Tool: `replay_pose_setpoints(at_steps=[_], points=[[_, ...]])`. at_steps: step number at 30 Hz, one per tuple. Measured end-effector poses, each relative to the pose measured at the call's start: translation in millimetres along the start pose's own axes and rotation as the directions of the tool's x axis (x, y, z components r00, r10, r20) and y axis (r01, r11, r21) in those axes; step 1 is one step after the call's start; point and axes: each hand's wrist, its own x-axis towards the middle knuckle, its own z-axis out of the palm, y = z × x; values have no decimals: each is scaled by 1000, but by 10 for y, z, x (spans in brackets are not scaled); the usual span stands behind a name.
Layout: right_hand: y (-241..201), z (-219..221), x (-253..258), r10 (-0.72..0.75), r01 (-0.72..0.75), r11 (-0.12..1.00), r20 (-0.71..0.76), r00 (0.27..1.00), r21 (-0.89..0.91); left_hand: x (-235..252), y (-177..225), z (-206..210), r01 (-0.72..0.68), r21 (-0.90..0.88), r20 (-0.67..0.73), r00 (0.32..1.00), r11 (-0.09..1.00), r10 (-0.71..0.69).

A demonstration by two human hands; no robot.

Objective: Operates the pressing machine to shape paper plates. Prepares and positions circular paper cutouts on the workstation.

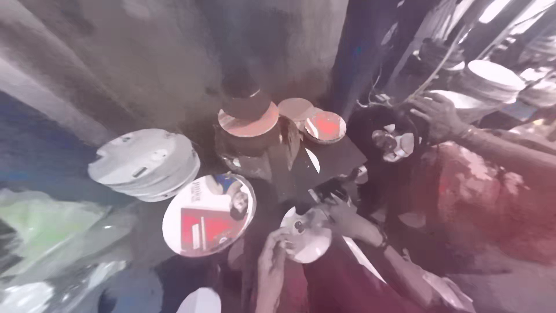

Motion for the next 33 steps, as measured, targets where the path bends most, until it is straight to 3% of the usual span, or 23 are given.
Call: replay_pose_setpoints(at_steps=[1,6,10,15,17,19,21,23,26,28,30,32,33], points=[[-5,140,34,36,-36,999,15,999,-18,3,-12,-24,0,10,-2,1000,1000,0],[85,597,251,154,-171,983,-211,965,-62,-51,45,-160,79,55,-48,996,995,-77],[171,803,347,2,-21,999,-566,824,-27,-114,84,-272,97,110,-103,991,989,-86],[188,842,277,-68,231,966,-744,665,119,-142,48,-267,33,150,-178,984,988,-6],[25,855,117,-55,328,903,-683,728,277,-154,-2,-276,29,179,-132,991,983,-5],[-89,870,32,-82,335,869,-562,823,364,-136,-58,-266,28,176,-111,994,984,-8],[-108,887,105,-116,329,903,-581,805,276,-109,-83,-247,39,217,-165,986,975,-3],[-43,862,222,-126,211,975,-587,800,77,-125,-98,-276,70,294,-237,971,953,2],[-4,716,323,47,-85,992,-343,938,-97,-159,-107,-394,92,355,-315,949,930,26],[-18,700,310,12,-75,987,-409,913,-139,-184,-94,-457,92,376,-349,936,922,48],[-39,717,256,-84,34,995,-606,791,-94,-216,-96,-467,62,374,-338,938,925,74],[17,761,267,-78,193,978,-711,699,82,-194,-33,-432,22,317,-288,955,948,74],[16,745,252,-66,268,947,-714,697,174,-147,98,-353,25,268,-281,958,963,53]])
